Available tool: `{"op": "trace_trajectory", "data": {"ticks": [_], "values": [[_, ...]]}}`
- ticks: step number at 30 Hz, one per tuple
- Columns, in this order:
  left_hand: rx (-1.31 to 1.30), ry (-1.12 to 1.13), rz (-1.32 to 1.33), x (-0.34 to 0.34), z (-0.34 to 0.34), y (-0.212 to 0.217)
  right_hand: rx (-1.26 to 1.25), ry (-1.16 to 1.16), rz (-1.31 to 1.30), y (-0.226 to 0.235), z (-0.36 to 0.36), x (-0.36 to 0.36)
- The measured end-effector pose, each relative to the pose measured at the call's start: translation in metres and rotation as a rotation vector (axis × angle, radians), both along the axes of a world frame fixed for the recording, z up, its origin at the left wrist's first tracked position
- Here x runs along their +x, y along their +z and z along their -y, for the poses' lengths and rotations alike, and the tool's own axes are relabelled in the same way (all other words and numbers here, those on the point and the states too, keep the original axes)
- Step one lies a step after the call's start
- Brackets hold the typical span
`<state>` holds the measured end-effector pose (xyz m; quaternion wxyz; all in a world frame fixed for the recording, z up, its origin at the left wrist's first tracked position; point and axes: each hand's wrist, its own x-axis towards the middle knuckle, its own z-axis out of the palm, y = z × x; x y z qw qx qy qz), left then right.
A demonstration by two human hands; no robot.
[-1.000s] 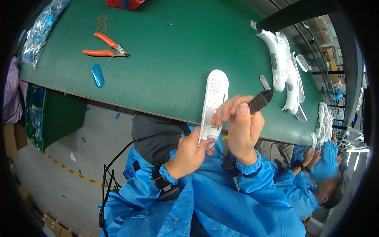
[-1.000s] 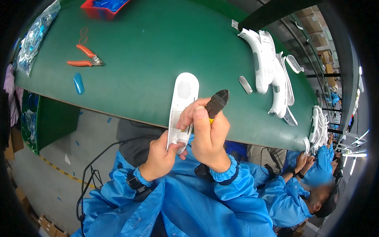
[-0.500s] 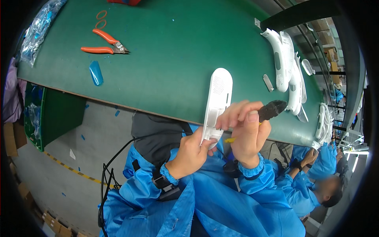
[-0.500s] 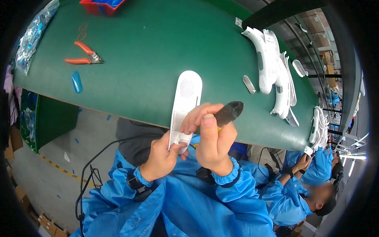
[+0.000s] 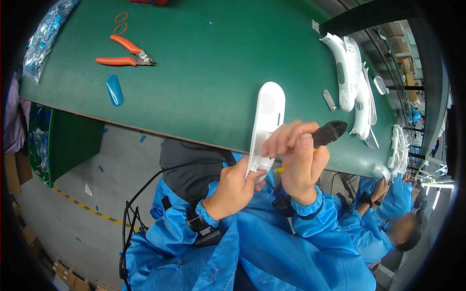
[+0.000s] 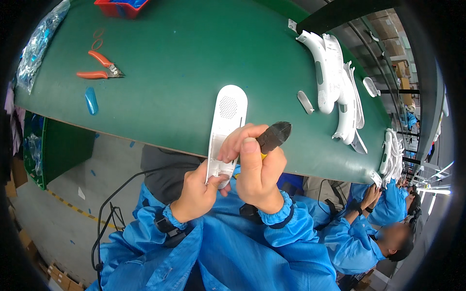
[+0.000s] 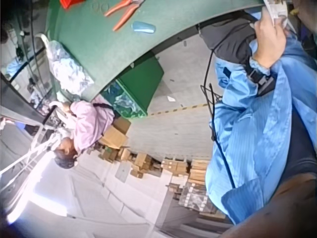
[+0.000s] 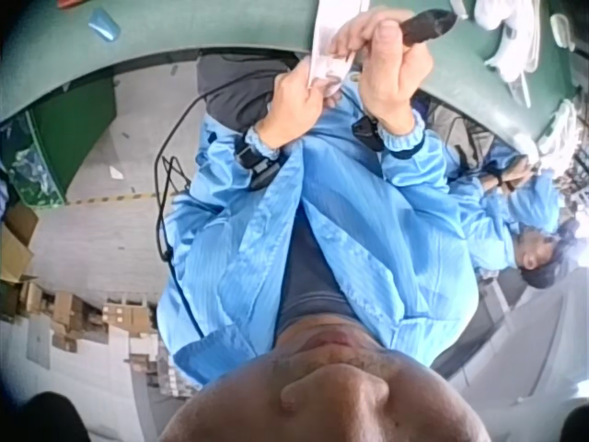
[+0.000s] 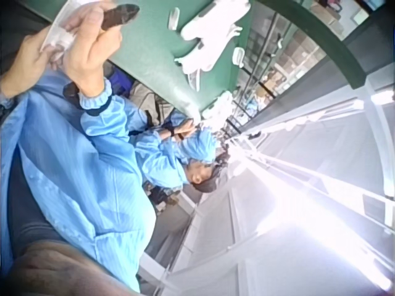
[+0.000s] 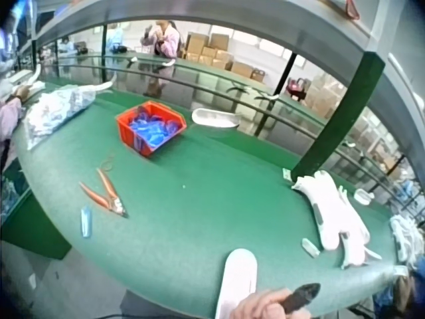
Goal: Trimming excess plastic from molded parts using hand nippers on a factory assembly line.
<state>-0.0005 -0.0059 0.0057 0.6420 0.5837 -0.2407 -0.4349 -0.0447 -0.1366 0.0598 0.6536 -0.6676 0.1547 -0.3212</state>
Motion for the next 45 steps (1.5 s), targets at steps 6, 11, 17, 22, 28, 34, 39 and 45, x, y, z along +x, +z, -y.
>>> {"op": "trace_trajectory", "data": {"ticks": [6,11,17,22,28,34,39,45], "values": [[-0.007,-0.002,-0.004,0.000,-0.001,-0.002,-0.099,0.014,0.043,-0.006,-0.003,-0.003],[-0.021,0.019,0.079,0.002,-0.001,0.002,-0.284,0.039,-0.010,-0.008,-0.005,-0.008],[0.011,-0.008,0.019,0.002,-0.001,0.001,0.048,-0.014,0.020,-0.005,-0.004,-0.006],[0.011,-0.018,-0.001,0.001,-0.001,0.004,-0.008,-0.043,0.039,-0.005,-0.009,-0.008],[-0.010,-0.011,0.015,0.003,0.000,0.002,-0.056,0.030,0.109,0.000,-0.004,-0.009],[-0.024,-0.012,0.040,0.006,0.003,-0.001,-0.046,0.029,0.063,-0.009,-0.009,-0.014],[-0.020,-0.033,0.018,0.001,-0.002,0.003,-0.028,0.005,0.186,0.002,-0.008,-0.011],[-0.019,-0.024,-0.008,0.002,-0.001,-0.001,-0.047,0.026,0.142,-0.004,-0.007,-0.011]]}}
